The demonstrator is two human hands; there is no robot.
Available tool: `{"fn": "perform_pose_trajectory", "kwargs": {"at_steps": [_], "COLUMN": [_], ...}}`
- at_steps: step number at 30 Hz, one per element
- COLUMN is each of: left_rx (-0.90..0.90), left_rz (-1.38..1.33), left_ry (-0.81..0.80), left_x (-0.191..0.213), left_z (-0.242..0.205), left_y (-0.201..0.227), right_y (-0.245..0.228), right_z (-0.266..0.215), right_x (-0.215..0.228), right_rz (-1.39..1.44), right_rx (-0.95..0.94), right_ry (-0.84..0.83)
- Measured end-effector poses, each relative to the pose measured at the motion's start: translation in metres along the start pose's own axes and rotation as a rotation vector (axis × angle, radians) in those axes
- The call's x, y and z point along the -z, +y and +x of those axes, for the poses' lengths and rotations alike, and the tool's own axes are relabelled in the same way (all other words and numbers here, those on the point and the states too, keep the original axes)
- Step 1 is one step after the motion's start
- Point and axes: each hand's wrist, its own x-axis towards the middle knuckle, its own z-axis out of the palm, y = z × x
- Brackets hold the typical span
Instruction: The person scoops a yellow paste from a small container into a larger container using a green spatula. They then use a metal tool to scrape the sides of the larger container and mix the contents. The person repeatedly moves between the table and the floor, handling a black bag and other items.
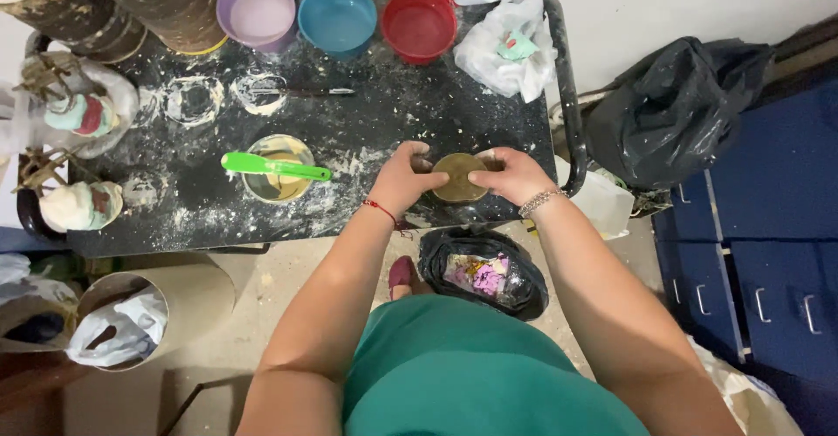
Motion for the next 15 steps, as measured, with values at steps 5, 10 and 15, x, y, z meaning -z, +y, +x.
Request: {"fn": "perform_pose_trajectory", "kwargs": {"at_steps": [5,10,15], "left_rx": [0.048,0.04,0.081], "left_rz": [-0.147,-0.065,0.033], "left_ry": [0.027,0.05,0.055], "left_x": [-0.006,-0.012,-0.008], "left_z": [0.012,0.023,0.007], "left_y": [-0.009,-0.02,-0.007], "right_y": [0.024,0.027,-0.006], "right_z": [0.018,0.022,0.015], "right_x": [-0.002,0.001,-0.003], "right_rz": [0.09,-0.058,-0.48], "right_rx": [0.015,0.08,0.107], "right_ry": [-0.059,-0.061,-0.024]}}
